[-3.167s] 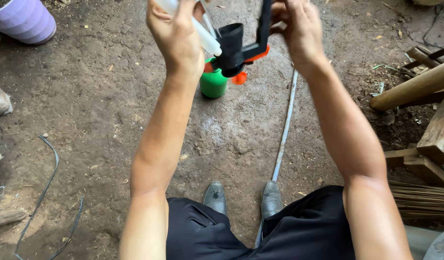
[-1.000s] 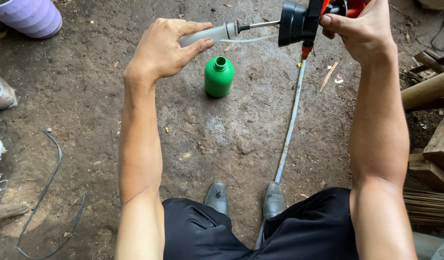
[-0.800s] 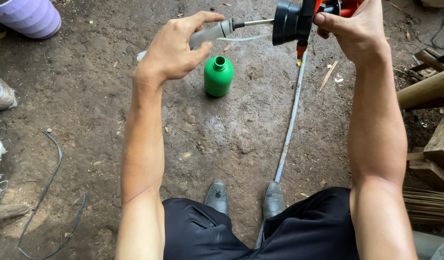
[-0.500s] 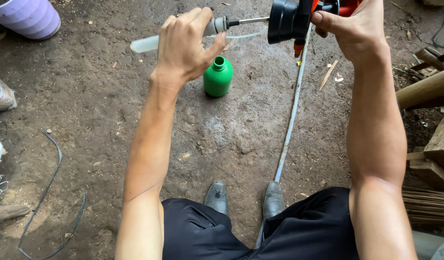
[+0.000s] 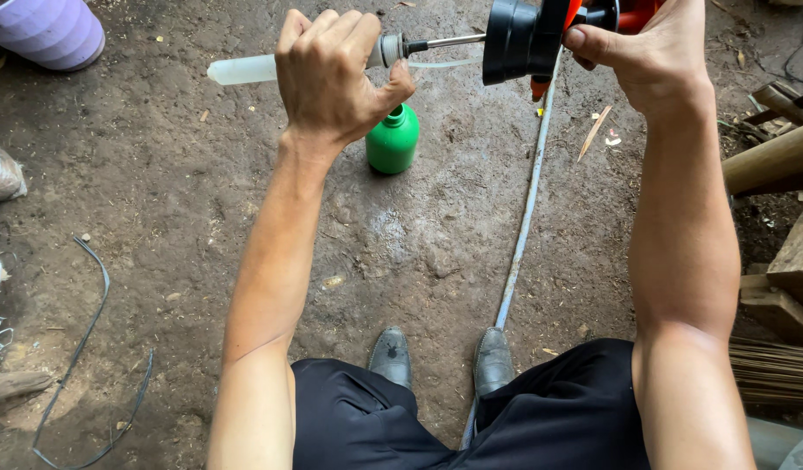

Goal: The person sits on the ground and assembles a garden pump sprayer. They thread a hose onto the pump head, insert a plastic tube into the assembly, fit small connector fittings, and screw the nozzle and pump parts together by hand.

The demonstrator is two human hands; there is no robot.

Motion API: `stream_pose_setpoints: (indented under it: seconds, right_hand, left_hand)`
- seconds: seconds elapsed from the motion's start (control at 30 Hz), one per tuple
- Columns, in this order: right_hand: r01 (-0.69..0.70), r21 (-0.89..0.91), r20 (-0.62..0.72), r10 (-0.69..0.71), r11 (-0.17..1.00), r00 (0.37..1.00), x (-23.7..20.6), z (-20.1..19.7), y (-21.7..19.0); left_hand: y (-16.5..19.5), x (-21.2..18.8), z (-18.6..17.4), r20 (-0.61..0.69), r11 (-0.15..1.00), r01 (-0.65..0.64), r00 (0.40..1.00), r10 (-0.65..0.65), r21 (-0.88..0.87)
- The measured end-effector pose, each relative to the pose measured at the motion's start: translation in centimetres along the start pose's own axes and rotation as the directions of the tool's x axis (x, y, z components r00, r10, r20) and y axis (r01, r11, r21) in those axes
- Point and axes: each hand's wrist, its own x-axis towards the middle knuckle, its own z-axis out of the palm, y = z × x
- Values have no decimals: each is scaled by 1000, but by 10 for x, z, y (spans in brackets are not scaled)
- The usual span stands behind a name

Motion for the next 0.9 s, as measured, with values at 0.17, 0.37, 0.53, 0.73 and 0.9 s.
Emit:
stream_pose_setpoints:
  seconds: [0.17,0.37,0.53,0.73,0.9]
  right_hand:
    - [-25,-5,-18,25,1000,1000,1,1,-2]
    - [-23,-29,-20,22,999,1000,-1,-1,-2]
    - [-68,-45,-54,66,997,996,-1,1,-2]
    - [-90,-64,-75,85,994,994,2,12,-14]
    - [89,-127,0,-90,988,996,4,25,-23]
  left_hand:
    - [-3,0,-2,4,998,-32,999,32,-58]
    - [-6,-1,0,11,996,-44,999,45,-82]
    - [-7,-3,2,-10,995,-45,999,44,-87]
    - [-5,-2,0,-42,999,-13,999,11,-45]
    - [0,1,-3,-111,999,33,993,-29,29]
